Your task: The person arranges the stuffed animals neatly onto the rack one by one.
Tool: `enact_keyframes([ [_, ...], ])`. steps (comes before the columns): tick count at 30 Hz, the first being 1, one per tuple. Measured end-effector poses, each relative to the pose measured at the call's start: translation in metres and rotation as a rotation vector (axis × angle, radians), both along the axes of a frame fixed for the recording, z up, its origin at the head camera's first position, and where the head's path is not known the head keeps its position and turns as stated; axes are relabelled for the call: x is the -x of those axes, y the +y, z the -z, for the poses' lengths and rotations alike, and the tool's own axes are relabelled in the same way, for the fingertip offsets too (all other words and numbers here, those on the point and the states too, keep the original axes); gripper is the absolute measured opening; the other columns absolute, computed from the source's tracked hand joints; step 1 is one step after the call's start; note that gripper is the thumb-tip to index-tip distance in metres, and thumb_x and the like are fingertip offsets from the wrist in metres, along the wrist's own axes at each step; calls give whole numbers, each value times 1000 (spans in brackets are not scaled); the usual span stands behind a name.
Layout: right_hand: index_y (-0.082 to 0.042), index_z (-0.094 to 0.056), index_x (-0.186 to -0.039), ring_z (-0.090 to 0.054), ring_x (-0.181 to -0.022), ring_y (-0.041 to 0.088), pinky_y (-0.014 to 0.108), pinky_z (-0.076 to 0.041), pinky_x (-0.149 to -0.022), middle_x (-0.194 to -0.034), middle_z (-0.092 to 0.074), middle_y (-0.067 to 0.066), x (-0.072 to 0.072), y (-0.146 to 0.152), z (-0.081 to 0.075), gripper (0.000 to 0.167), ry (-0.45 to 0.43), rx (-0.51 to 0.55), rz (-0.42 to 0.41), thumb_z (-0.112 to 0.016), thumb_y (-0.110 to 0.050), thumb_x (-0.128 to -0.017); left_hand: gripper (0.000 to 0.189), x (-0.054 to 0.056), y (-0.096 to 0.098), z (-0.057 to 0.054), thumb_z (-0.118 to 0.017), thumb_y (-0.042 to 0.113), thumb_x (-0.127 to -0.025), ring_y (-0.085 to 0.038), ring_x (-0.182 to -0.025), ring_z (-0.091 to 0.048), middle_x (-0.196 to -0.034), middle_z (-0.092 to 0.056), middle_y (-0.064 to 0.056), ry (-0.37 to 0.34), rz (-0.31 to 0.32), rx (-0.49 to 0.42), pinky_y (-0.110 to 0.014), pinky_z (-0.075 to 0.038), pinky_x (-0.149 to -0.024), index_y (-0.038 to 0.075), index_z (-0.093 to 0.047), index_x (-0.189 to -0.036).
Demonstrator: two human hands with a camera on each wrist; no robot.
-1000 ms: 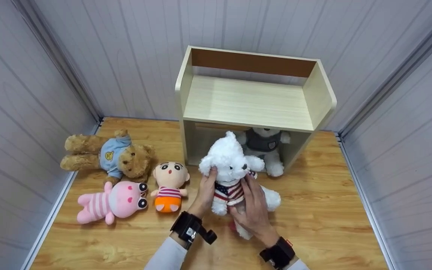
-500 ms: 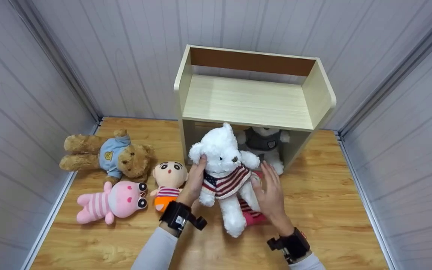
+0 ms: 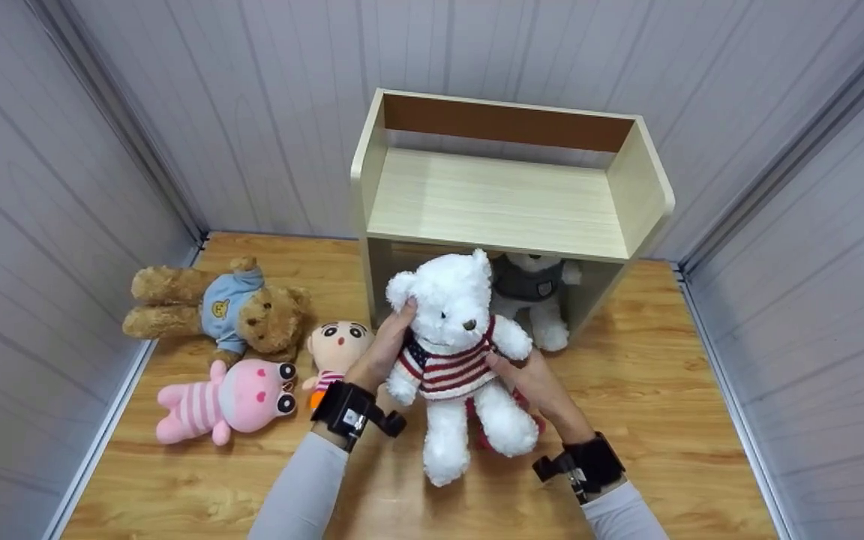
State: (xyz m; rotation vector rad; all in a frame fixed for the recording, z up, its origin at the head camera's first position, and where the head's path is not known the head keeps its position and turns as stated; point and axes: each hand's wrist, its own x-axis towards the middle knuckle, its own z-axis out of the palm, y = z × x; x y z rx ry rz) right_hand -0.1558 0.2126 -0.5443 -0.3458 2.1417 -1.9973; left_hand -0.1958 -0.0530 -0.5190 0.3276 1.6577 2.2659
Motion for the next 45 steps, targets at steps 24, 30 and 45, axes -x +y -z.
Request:
enact_keyframes([
  [24, -1, -60, -136, -62, -117, 23, 30, -47, -104, -128, -67, 12, -8, -20, 25, 45, -51, -42, 38, -73, -21, -97, 82, 2, 6, 17, -32, 60, -107, -31, -156, -19, -170, -21, -17, -66, -38, -103, -45, -15, -127, 4, -18, -165],
  [30, 4, -57, -137, -60, -118, 21, 26, -44, -105, -128, -65, 14, -6, -22, 25, 42, -54, 25, 110, -67, -13, -100, 87, -16, 3, 43, -26, 67, -105, -36, -146, -37, -165, -26, -24, -94, 27, -305, -51, -37, -117, 3, -17, -164],
  [45, 5, -63, -130, -58, -116, 14, 23, -41, -106, -123, -67, 12, 0, -33, 27, 31, 84, -53, 209, -58, -12, -104, 88, -43, 19, 64, -59, 58, -99, -33, -137, -48, -151, -49, -25, -81, -66, 62, -47, -34, -119, -6, -34, -155],
])
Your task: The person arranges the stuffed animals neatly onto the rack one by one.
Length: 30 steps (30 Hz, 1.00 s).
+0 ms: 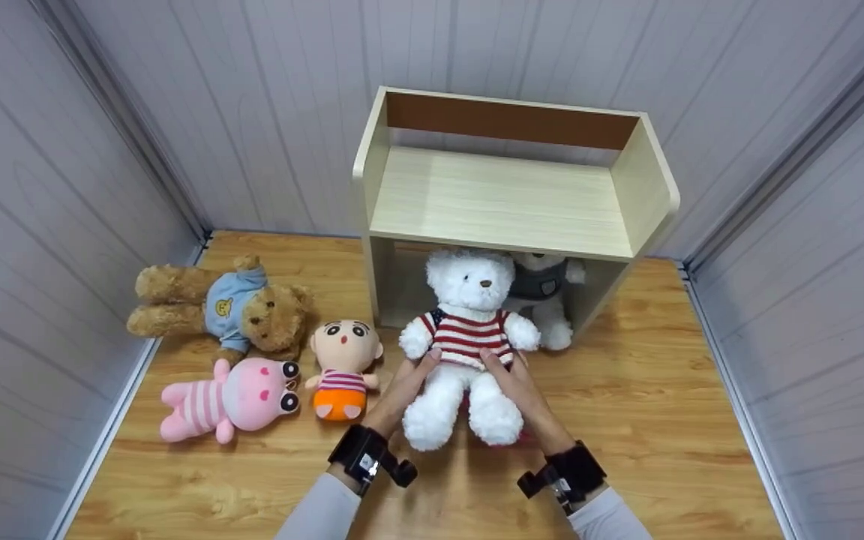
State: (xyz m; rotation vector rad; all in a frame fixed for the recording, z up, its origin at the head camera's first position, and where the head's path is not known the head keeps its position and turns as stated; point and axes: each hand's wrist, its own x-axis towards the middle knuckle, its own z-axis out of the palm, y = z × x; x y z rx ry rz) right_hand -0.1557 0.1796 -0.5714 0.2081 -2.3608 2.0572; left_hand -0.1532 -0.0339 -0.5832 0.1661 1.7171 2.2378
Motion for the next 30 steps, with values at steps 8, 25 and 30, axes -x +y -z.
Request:
enact_keyframes([
  [8, -3, -68, -125, -63, -109, 19, 28, -49, -99, -117, -70, 7, -2, 0, -6, 31, -96, -38, -122, -64, -25, -104, 62, 3, -1, -7, -68, 52, -96, -24, -126, -59, -138, -66, -8, 18, 21, 314, -43, -41, -113, 11, -62, -141],
  [25, -8, -65, -134, -66, -116, 22, 39, -50, -104, -127, -70, 8, 21, -19, -17, 40, -94, -190, -306, -69, -30, -101, 56, 17, -20, 2, -83, 31, -84, -23, -112, -65, -125, -70, -7, 33, -129, 279, -39, -50, -103, 9, -64, -132],
  [30, 3, -67, -125, -67, -107, 26, 38, -52, -98, -117, -72, 15, 33, -28, -10, 32, -84, -163, -191, -70, -16, -99, 48, 20, -19, -1, -76, 22, -86, -24, -112, -63, -125, -69, -10, 62, -110, 336, -41, -47, -106, 5, -65, -130],
])
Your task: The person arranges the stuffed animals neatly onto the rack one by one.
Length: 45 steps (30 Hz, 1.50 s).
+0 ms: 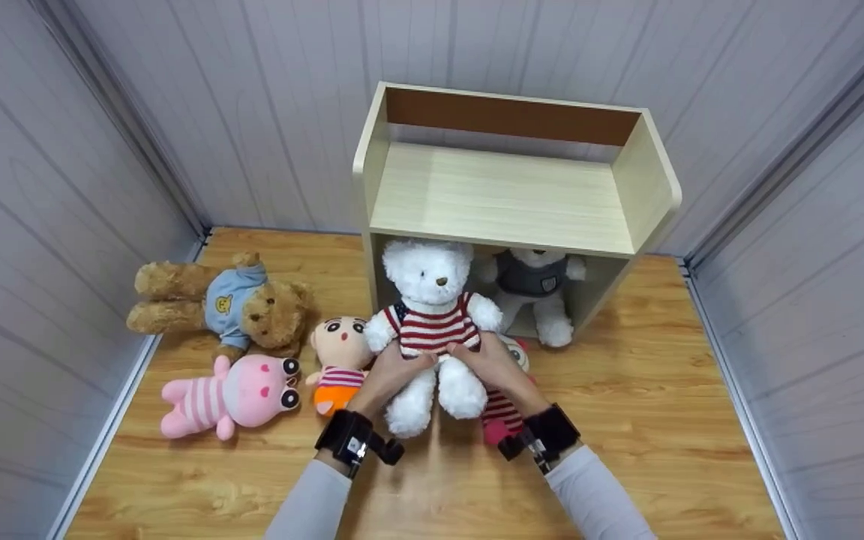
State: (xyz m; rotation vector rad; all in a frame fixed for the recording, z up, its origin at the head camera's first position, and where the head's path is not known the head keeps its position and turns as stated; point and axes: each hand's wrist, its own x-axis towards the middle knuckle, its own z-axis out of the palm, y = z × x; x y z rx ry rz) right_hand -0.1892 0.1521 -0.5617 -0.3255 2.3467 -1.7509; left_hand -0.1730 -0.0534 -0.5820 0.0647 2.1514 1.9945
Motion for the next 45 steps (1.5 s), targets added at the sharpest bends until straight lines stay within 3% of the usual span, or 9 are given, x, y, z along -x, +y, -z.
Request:
enact_keyframes([
  [7, 5, -64, -126, -64, -113, 32, 44, -48, -105, -119, -69, 19, 18, -8, -9, 31, -14, -11, 124, -67, -6, -98, 55, 10, 9, -1, -66, 14, -95, -35, -133, -52, -140, -58, -25, 48, -151, 33, -46, -36, -118, -9, -51, -142],
  [13, -4, -73, -109, -67, -95, 26, 43, -54, -88, -103, -73, 11, 44, 1, -2, 27, 68, -185, 188, -70, -28, -98, 56, 34, 19, -4, -64, 6, -96, -39, -139, -49, -146, -53, -30, 129, -288, 26, -44, -35, -119, -13, -47, -145],
  [18, -7, -73, -93, -65, -81, 25, 46, -54, -76, -90, -72, 8, 59, 3, -6, 20, 134, -309, 266, -75, -27, -92, 57, 50, 27, -1, -63, 6, -97, -39, -139, -49, -147, -53, -28, 88, -314, 19, -43, -35, -119, -11, -45, -148],
  [21, -6, -71, -84, -60, -75, 22, 42, -52, -71, -81, -69, 6, 70, -1, -3, 16, 138, -307, 296, -74, -21, -90, 55, 53, 27, 2, -64, 10, -98, -41, -138, -50, -145, -55, -28, 97, -335, 83, -46, -36, -118, -9, -47, -147],
  [25, -4, -69, -82, -61, -77, 26, 45, -53, -73, -81, -68, 10, 86, -8, 4, 15, 137, -314, 347, -72, -17, -90, 55, 53, 28, 7, -63, 11, -95, -43, -134, -52, -143, -57, -28, 227, -365, 233, -54, -39, -115, -6, -50, -146],
  [30, 0, -67, -87, -69, -90, 42, 55, -55, -81, -94, -72, 25, 107, -3, 10, 25, 120, -452, 474, -67, -25, -93, 57, 46, 29, 11, -61, 0, -91, -45, -136, -49, -146, -53, -29, 332, -258, 331, -54, -37, -117, -3, -52, -147],
  [38, 7, -68, -97, -67, -101, 50, 59, -52, -86, -104, -71, 31, 114, 14, 30, 26, 101, -495, 570, -65, -19, -94, 57, 38, 34, 29, -58, -15, -89, -50, -142, -40, -157, -37, -33, 236, 24, 421, -56, -32, -119, -3, -56, -144],
  [41, 8, -68, -99, -67, -97, 51, 60, -52, -84, -101, -71, 31, 112, 15, 37, 24, 134, -483, 587, -65, -16, -94, 48, 36, 37, 37, -56, -14, -92, -50, -141, -42, -159, -37, -30, 263, 66, 457, -53, -34, -118, -7, -59, -139],
  [45, 8, -66, -105, -67, -95, 53, 62, -52, -83, -100, -70, 33, 112, 15, 43, 23, 197, -454, 611, -65, -11, -93, 41, 38, 42, 44, -56, -13, -94, -49, -136, -49, -155, -43, -30, 398, 54, 545, -50, -39, -115, -11, -62, -135],
])
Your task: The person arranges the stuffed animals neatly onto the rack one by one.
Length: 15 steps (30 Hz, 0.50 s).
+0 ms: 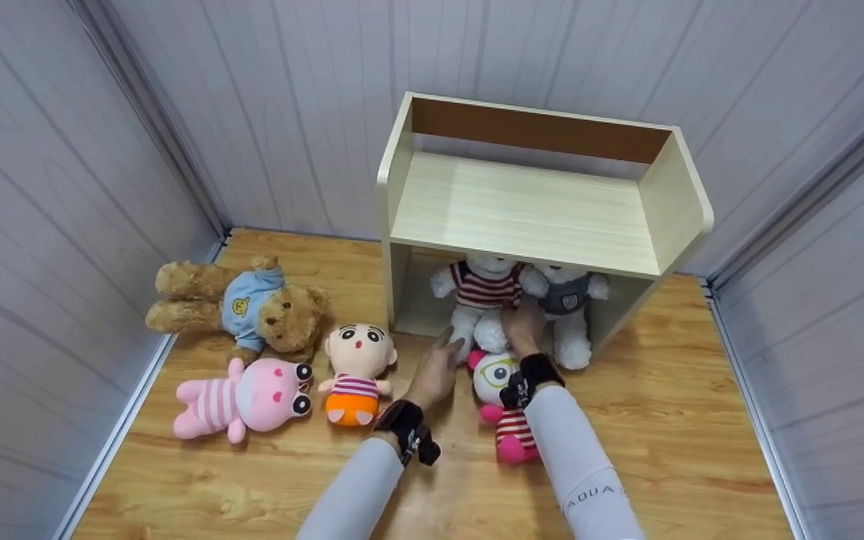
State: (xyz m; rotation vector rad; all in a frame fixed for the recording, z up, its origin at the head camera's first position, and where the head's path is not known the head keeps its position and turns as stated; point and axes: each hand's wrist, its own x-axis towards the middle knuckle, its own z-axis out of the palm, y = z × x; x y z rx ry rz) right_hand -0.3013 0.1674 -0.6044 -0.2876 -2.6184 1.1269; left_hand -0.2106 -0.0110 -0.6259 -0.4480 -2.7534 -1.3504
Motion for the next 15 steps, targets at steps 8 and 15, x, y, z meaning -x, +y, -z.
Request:
enact_keyframes([
  [8, 3, -61, -89, -63, -71, 43, 58, -51, -63, -75, -64, 21, -18, 12, -17, 31, 16, -21, -144, -75, -24, -94, 56, 0, 10, 10, -55, -21, -82, -48, -129, -55, -152, -46, -31, 29, -16, 86, -49, -50, -106, -8, -62, -136],
  [15, -3, -64, -125, -60, -102, 43, 57, -55, -79, -120, -56, 25, -48, 7, -32, 59, -47, -357, -368, -82, -44, -87, 44, 4, 11, 13, -60, -19, -85, -50, -114, -65, -142, -55, -32, 153, -52, 123, -51, -56, -95, -9, -68, -127],
])
